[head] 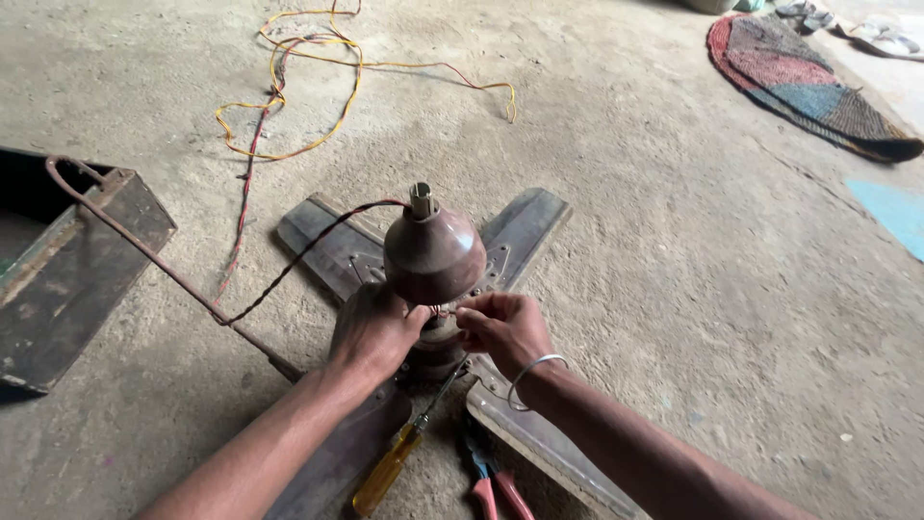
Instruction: The person is repairing an electric fan by manipulating its internal wiring and components. They use a screwdriver to adjust connections and a plier to handle wires, focusing on the central motor housing.
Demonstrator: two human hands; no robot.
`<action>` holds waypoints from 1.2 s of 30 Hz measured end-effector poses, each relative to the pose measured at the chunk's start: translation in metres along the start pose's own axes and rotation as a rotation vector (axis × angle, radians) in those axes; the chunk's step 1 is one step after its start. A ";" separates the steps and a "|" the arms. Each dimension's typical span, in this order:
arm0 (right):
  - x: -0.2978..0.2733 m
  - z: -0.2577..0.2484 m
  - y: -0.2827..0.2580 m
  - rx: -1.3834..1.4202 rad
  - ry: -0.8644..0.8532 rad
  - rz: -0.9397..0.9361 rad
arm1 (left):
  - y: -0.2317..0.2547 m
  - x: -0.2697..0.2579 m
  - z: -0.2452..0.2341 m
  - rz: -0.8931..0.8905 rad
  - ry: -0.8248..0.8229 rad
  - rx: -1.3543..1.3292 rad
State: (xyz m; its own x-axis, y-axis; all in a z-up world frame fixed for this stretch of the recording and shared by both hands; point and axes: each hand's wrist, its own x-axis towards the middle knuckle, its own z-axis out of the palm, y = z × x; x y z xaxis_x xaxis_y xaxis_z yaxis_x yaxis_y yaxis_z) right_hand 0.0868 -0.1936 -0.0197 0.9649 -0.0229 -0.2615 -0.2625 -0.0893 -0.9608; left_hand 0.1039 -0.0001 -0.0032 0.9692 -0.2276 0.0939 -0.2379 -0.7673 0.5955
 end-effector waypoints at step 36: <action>0.002 0.000 -0.027 -0.096 -0.034 0.043 | -0.003 0.013 -0.009 0.078 -0.061 -0.088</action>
State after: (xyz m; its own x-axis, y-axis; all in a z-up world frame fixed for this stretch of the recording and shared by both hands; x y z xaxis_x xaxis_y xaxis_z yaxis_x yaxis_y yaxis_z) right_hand 0.0963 -0.1915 0.0057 0.9519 0.0054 -0.3064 -0.3002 -0.1841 -0.9359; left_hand 0.1175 0.0048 0.0038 0.9416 -0.3230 0.0955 -0.3035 -0.6908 0.6563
